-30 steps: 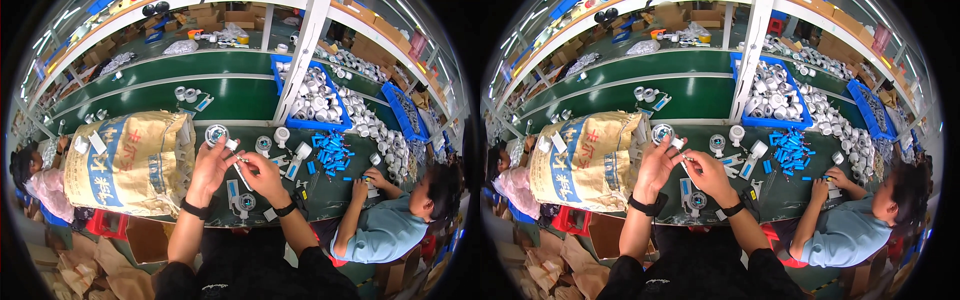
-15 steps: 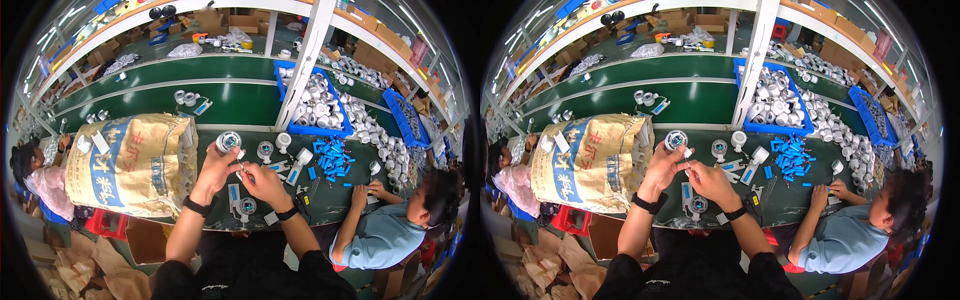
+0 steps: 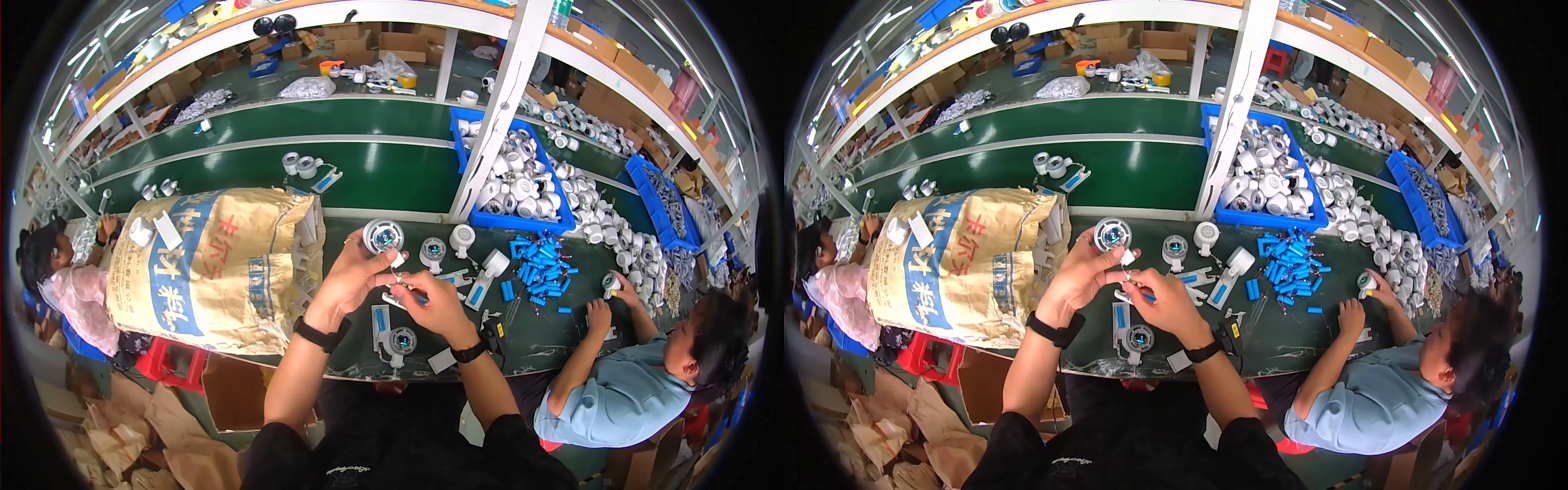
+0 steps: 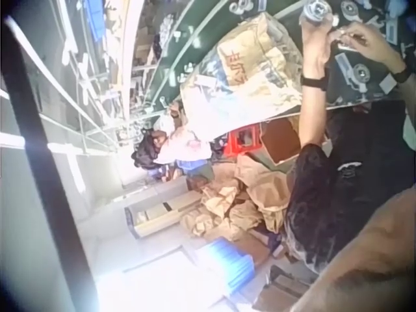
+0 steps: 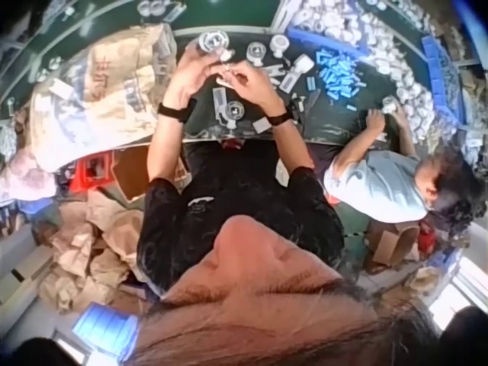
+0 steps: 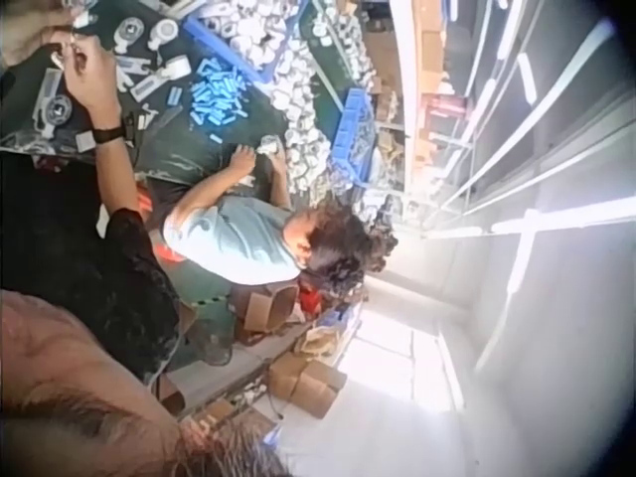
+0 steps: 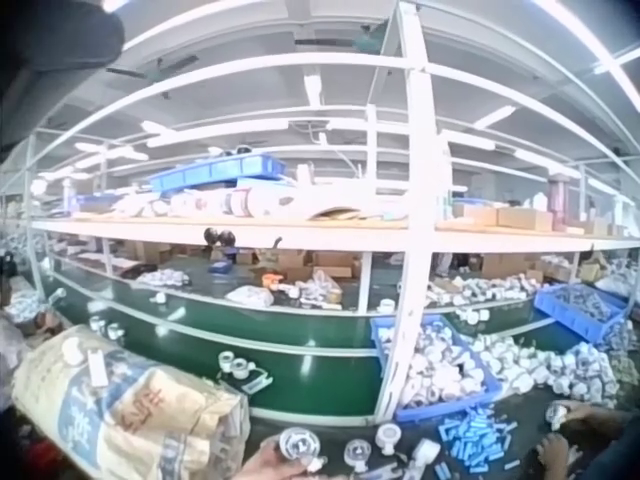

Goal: The person peels a yellow backing from a plastic component, presses it onto the component, and then inserts a battery and the component into a camera housing.

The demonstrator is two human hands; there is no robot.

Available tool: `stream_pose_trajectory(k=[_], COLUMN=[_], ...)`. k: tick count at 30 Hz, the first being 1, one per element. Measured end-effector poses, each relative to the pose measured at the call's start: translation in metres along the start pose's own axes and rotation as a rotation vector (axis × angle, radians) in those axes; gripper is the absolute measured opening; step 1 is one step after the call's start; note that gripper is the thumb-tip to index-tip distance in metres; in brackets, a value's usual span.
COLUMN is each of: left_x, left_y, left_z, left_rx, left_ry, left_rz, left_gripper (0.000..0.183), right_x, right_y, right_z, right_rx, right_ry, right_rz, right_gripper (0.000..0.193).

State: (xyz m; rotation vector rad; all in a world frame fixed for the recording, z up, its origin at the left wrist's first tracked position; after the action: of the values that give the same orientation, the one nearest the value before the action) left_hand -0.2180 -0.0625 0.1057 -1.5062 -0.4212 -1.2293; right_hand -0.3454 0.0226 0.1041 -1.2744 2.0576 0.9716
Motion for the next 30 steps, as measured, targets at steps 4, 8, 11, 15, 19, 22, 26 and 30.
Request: stream_pose_trajectory(k=[4,8,11,15,19,22,26,30], left_x=[-0.001,-0.001,-0.002,-0.001,-0.002,-0.001,0.003,0.017], left_y=[0.001,-0.001,-0.002,-0.001,-0.001,0.0,0.002,0.0], left_z=[-0.002,-0.003,-0.004,-0.005,-0.005,-0.008,-0.011,-0.021], left_rx=[-0.001,-0.005,-0.02,-0.03,-0.006,-0.019,-0.026,-0.064], left_ry=[0.015,0.018,0.016,0.014,0.021,0.017,0.019,0.013], left_rz=[0.001,0.012,-0.002,0.015,0.006,0.007,0.025,0.02], left_gripper=[0.052,0.054,0.055,0.056,0.056,0.056,0.056,0.052], right_x=[-0.004,-0.001,0.001,-0.004,-0.006,-0.002,-0.004,-0.002], right_y=[0.001,0.003,0.004,0.005,0.004,0.003,0.001,0.001], right_z=[-0.003,-0.003,-0.002,-0.004,-0.007,-0.006,-0.013,-0.028], right_rx=[-0.012,-0.045,0.002,-0.004,-0.027,-0.023,-0.019,-0.005], right_ry=[0.005,0.006,-0.054,-0.048,0.001,-0.042,-0.011,0.019], right_rz=[0.007,0.027,-0.071,-0.044,0.004,-0.046,-0.046,0.0], right_gripper=[0.022,0.022,0.021,0.021,0.021,0.02,0.02,0.021])
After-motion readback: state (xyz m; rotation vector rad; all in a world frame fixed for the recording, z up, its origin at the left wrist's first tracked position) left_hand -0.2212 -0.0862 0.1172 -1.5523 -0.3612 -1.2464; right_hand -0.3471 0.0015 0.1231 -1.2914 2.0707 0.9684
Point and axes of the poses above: each hand's wrist, its own z-axis away from the middle knuckle, its own y-axis out of the back of the hand, x = y × z, the point moved 7 cm from there along -z, towards the middle knuckle, and after that the axes turned 7 degrees about x, right-handed, at the moved point
